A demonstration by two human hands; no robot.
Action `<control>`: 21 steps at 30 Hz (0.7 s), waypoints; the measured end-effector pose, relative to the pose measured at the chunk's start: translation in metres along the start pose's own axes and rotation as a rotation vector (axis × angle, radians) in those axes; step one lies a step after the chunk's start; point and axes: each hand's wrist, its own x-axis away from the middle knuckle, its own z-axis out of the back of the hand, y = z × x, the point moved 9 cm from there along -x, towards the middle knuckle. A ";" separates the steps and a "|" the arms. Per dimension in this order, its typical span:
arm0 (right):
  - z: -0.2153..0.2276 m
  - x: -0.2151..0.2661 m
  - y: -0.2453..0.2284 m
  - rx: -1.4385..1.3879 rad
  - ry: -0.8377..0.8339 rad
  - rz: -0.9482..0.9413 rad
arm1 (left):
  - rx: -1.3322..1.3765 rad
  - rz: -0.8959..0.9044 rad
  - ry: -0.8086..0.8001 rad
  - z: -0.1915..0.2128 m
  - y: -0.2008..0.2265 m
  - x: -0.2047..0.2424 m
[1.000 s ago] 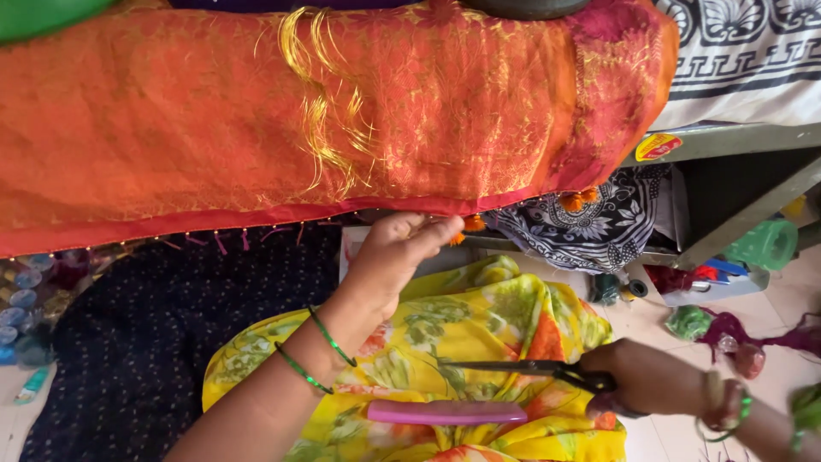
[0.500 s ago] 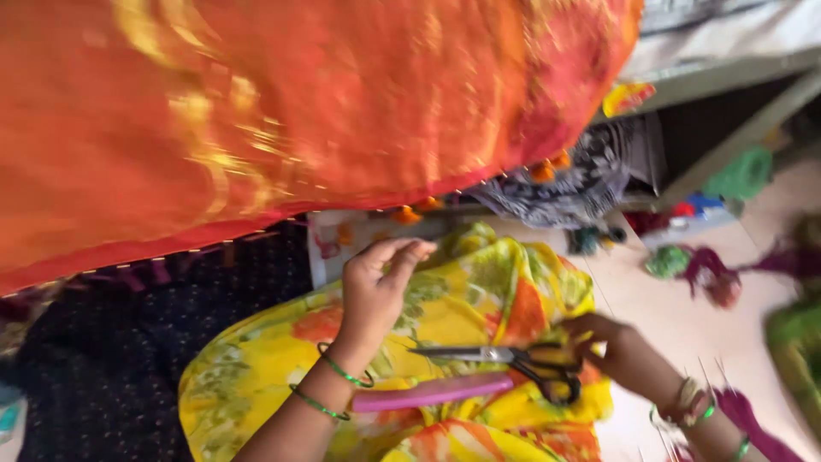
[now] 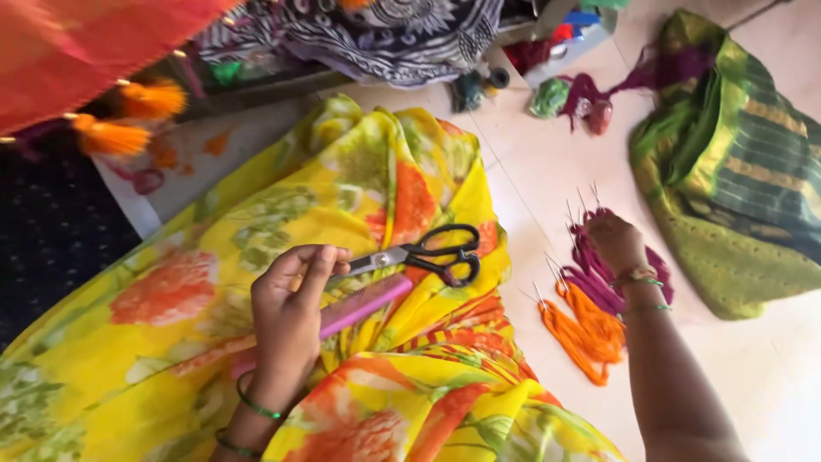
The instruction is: Tying, combing, and trimming decorative tassels on the border of a sari fabric.
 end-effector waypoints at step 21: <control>-0.071 -0.046 0.051 1.112 -0.165 -0.345 | -0.097 0.139 -0.159 -0.027 -0.061 0.017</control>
